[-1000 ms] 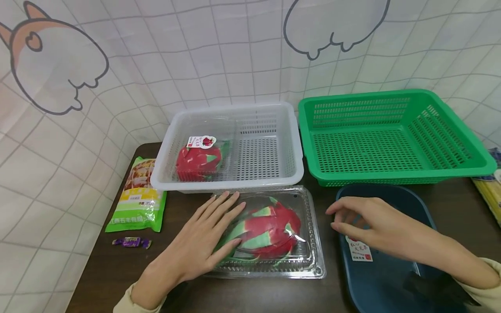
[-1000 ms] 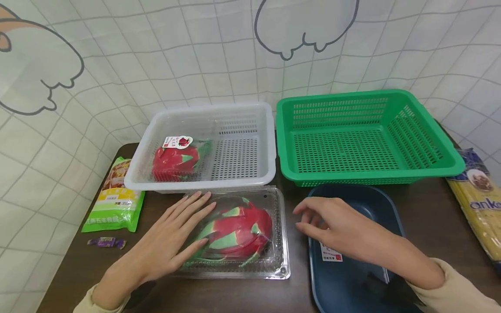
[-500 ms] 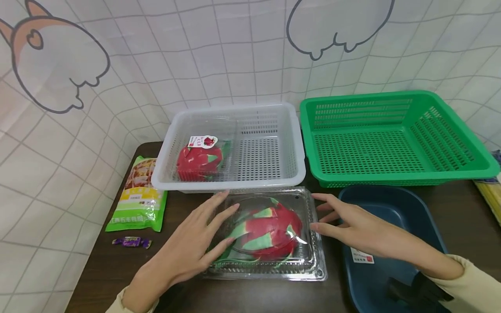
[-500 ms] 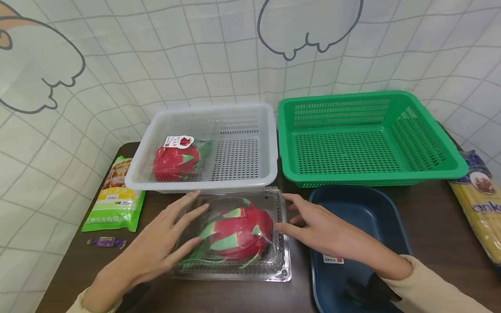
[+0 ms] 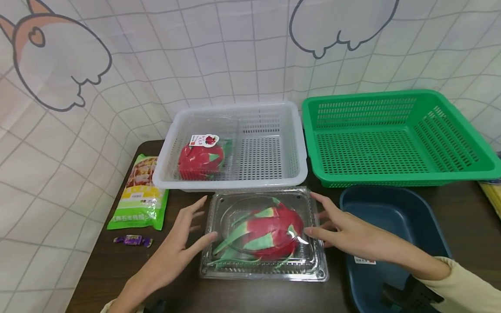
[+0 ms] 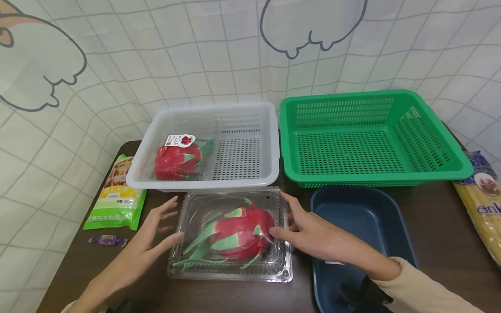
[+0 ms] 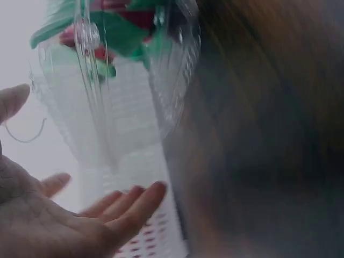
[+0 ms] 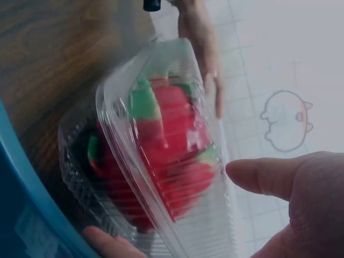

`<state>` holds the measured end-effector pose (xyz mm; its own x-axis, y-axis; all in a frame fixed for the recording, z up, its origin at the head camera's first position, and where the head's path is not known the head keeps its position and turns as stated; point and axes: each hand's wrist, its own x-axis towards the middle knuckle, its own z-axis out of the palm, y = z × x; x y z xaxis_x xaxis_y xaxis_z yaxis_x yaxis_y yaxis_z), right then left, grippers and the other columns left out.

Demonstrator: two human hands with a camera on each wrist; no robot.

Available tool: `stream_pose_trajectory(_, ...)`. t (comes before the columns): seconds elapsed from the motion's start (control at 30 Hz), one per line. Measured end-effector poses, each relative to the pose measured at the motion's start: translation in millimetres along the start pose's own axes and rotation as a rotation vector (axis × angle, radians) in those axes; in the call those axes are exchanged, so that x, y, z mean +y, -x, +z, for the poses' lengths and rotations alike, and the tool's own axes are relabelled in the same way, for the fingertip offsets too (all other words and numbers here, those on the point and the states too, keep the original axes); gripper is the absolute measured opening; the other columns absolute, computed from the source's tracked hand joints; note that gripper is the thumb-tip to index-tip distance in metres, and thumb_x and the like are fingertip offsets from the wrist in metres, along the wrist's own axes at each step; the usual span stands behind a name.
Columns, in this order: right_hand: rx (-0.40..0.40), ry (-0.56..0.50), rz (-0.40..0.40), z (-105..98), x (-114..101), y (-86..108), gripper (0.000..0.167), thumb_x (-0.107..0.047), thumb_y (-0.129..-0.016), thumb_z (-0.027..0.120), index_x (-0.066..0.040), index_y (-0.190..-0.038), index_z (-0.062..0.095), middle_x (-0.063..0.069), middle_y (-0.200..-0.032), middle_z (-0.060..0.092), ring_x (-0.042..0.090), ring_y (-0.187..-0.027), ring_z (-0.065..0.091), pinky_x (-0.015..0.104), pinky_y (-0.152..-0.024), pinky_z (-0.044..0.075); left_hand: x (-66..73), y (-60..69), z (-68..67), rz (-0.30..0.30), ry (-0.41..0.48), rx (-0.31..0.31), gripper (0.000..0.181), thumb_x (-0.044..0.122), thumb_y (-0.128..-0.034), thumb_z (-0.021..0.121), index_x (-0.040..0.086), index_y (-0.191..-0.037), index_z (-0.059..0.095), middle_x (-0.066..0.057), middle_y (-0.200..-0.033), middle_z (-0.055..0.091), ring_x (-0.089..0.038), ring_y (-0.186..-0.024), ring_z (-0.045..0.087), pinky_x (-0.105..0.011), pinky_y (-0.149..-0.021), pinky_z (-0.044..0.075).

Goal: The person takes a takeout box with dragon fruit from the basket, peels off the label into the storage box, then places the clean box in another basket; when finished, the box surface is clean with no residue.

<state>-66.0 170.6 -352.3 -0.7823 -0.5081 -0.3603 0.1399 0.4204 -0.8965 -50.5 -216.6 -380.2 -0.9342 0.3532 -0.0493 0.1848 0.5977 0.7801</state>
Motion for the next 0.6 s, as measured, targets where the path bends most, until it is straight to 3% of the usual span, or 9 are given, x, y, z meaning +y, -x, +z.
stream_pose_trajectory(0.2, -0.006, -0.056, 0.025, 5, -1, -3.5, 0.101, -0.031, -0.103, 0.068, -0.006, -0.164, -0.009, 0.033, -0.143, 0.048, 0.034, -0.116, 0.065, 0.051, -0.087, 0.061, -2.2, -8.2, 8.1, -0.206, 0.267, -0.125, 0.077, 0.041, -0.1081, 0.055, 0.029, -0.168, 0.008, -0.016, -0.161, 0.029, -0.037, -0.140, 0.043, -0.059, -0.107, 0.044)
stream_pose_trajectory(0.37, -0.050, -0.159, 0.031, 6, -2, -5.3, 0.100, -0.031, -0.104, 0.065, -0.009, -0.163, -0.013, 0.036, -0.147, 0.041, 0.043, -0.126, 0.059, 0.056, -0.090, 0.060, -5.3, -14.3, 14.4, -0.255, 0.371, -0.131, 0.074, 0.041, -0.1085, 0.053, 0.034, -0.168, 0.009, -0.018, -0.156, 0.035, -0.034, -0.138, 0.044, -0.049, -0.104, 0.047)
stream_pose_trajectory(0.6, -0.054, -0.171, 0.081, 9, -2, -6.8, 0.099, -0.039, -0.106, 0.060, -0.014, -0.163, -0.016, 0.036, -0.150, 0.036, 0.048, -0.131, 0.052, 0.058, -0.089, 0.059, -3.8, -21.8, 12.8, -0.324, 0.494, -0.139, 0.074, 0.044, -0.1080, 0.054, 0.037, -0.167, 0.010, -0.018, -0.163, 0.028, -0.037, -0.138, 0.048, -0.058, -0.107, 0.046)
